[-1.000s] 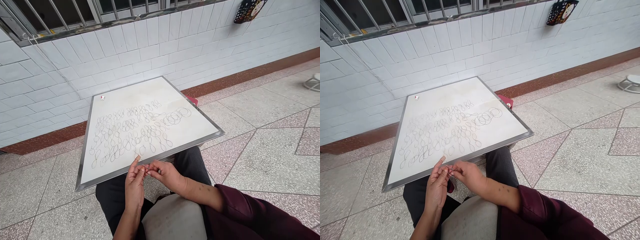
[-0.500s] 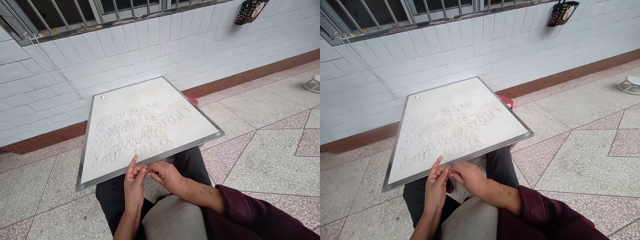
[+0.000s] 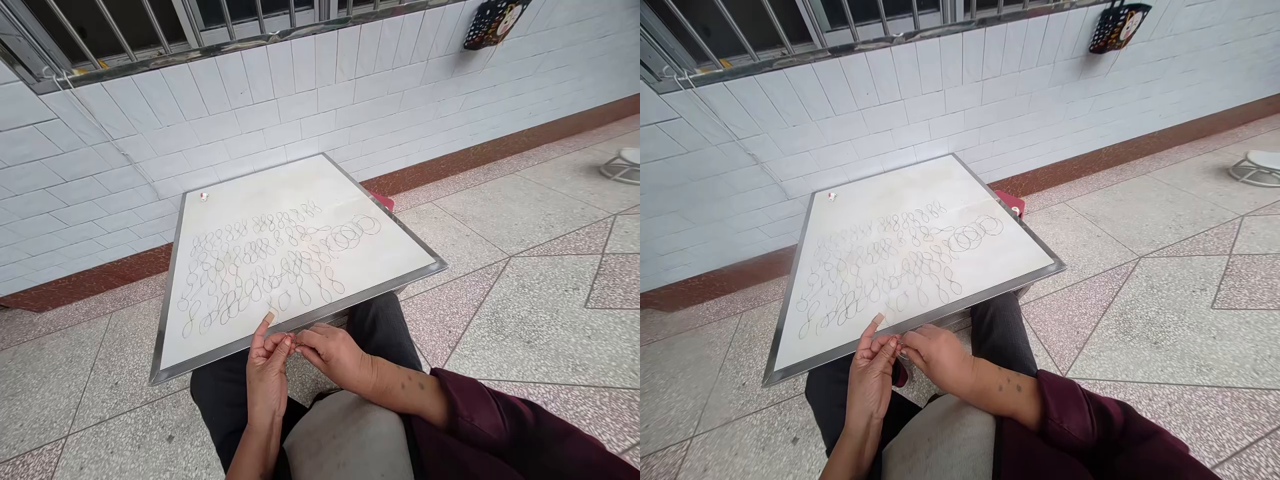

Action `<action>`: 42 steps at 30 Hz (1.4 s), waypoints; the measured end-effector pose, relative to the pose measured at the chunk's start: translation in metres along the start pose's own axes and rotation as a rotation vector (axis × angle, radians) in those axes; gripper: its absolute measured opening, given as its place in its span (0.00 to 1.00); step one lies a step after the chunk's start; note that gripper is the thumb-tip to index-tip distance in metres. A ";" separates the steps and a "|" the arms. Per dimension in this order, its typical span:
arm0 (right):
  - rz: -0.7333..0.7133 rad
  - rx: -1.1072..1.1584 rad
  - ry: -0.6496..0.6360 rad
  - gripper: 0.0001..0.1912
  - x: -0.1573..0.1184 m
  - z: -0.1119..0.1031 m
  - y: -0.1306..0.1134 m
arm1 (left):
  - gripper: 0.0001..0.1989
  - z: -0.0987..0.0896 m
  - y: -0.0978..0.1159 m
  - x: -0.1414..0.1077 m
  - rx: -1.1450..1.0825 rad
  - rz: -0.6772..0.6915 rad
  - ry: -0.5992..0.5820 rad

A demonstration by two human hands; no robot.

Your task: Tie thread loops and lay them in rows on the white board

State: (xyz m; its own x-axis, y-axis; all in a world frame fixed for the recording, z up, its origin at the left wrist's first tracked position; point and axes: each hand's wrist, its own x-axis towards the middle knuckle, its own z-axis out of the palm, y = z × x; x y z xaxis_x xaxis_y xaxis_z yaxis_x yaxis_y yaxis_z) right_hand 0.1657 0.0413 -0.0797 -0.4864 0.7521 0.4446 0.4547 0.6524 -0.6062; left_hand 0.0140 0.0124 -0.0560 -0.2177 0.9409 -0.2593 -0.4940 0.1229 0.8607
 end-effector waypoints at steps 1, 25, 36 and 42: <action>-0.013 0.001 -0.009 0.07 -0.001 0.000 0.000 | 0.36 0.000 0.001 0.000 -0.004 -0.002 0.001; 0.309 0.389 0.006 0.06 0.013 -0.014 -0.006 | 0.34 0.009 -0.001 -0.012 0.250 -0.005 -0.051; 0.336 0.373 -0.009 0.06 0.015 -0.014 -0.005 | 0.34 0.009 -0.001 -0.010 0.181 -0.129 -0.055; 0.331 0.370 -0.012 0.06 0.016 -0.014 -0.005 | 0.34 0.010 0.000 -0.011 0.138 -0.148 -0.030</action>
State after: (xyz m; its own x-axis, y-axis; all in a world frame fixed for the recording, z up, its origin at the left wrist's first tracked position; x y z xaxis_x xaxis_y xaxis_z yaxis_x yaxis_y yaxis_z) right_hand 0.1663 0.0508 -0.0603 -0.3697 0.9111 0.1823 0.2922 0.3003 -0.9080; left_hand 0.0247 0.0053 -0.0489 -0.1252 0.9182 -0.3759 -0.3984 0.3005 0.8666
